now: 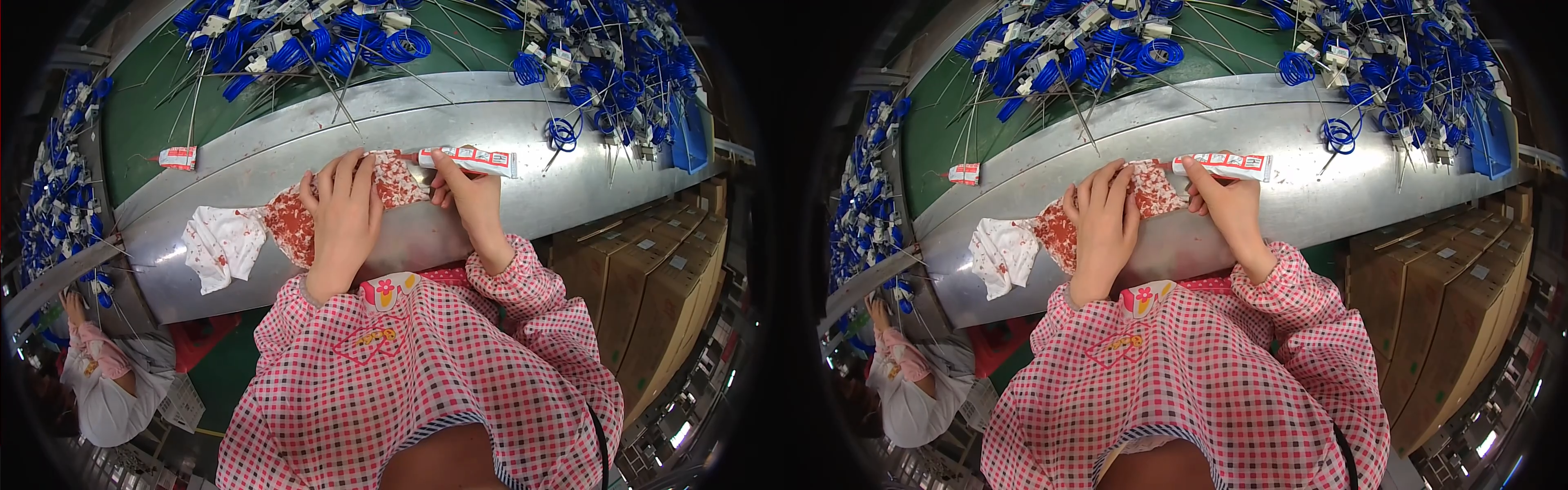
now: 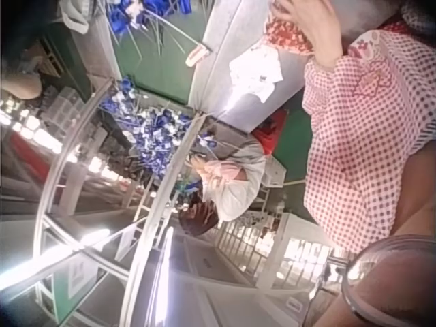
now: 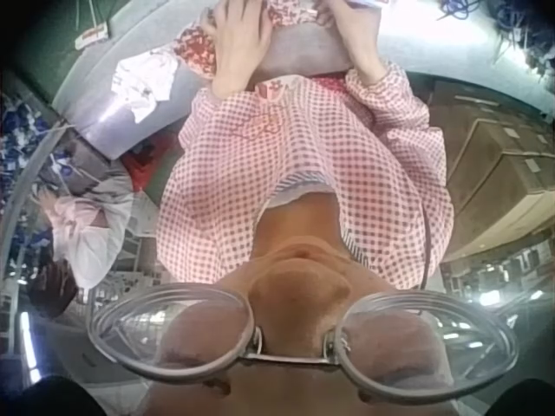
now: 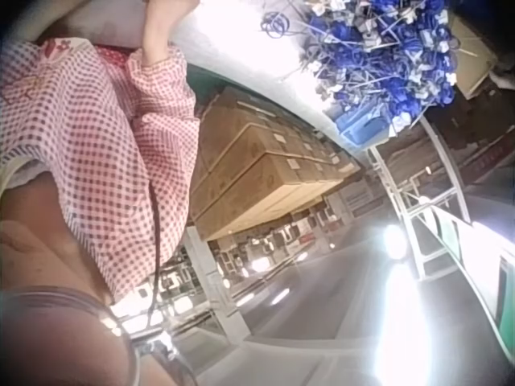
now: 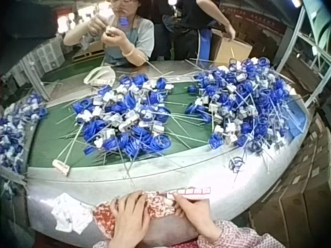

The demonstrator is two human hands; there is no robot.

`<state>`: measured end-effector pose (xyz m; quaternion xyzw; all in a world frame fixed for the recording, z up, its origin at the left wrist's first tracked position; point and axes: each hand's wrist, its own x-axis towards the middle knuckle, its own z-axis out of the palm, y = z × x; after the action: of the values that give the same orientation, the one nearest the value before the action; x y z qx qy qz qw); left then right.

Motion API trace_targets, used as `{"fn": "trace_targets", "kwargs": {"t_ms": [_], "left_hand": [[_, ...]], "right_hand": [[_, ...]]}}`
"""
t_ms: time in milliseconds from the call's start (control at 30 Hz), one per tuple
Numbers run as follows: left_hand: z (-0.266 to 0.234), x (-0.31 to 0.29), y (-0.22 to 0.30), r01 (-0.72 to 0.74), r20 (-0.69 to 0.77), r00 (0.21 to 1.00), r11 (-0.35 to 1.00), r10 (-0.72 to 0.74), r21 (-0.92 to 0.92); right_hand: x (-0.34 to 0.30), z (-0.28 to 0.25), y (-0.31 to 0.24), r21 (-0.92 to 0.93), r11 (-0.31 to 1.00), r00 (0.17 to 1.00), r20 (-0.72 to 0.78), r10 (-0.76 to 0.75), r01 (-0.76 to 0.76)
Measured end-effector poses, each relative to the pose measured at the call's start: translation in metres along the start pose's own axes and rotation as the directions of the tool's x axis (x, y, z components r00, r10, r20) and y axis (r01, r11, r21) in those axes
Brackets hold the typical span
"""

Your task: Applying sealant or adhesive from a tube to small electronic components on an assembly line.

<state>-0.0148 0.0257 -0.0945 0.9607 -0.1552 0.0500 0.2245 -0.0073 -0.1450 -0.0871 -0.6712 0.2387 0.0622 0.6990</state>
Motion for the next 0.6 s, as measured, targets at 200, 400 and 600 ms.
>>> {"fn": "trace_targets", "kwargs": {"t_ms": [200,400,600], "left_hand": [[-0.001,0.001,0.001,0.012,0.013,1.000,1.000,-0.012,-0.009],[0.000,0.001,0.000,0.002,-0.003,1.000,1.000,-0.002,-0.019],[0.001,0.001,0.000,0.003,-0.010,1.000,1.000,-0.003,-0.008]], "right_hand": [[-0.006,-0.003,0.000,-0.081,0.990,0.991,0.071,-0.112,0.118],[-0.009,-0.009,-0.006,-0.427,0.439,0.609,0.474,-0.635,0.790],[-0.019,-0.008,-0.025,-0.563,0.106,0.549,0.718,-0.429,0.819]]}}
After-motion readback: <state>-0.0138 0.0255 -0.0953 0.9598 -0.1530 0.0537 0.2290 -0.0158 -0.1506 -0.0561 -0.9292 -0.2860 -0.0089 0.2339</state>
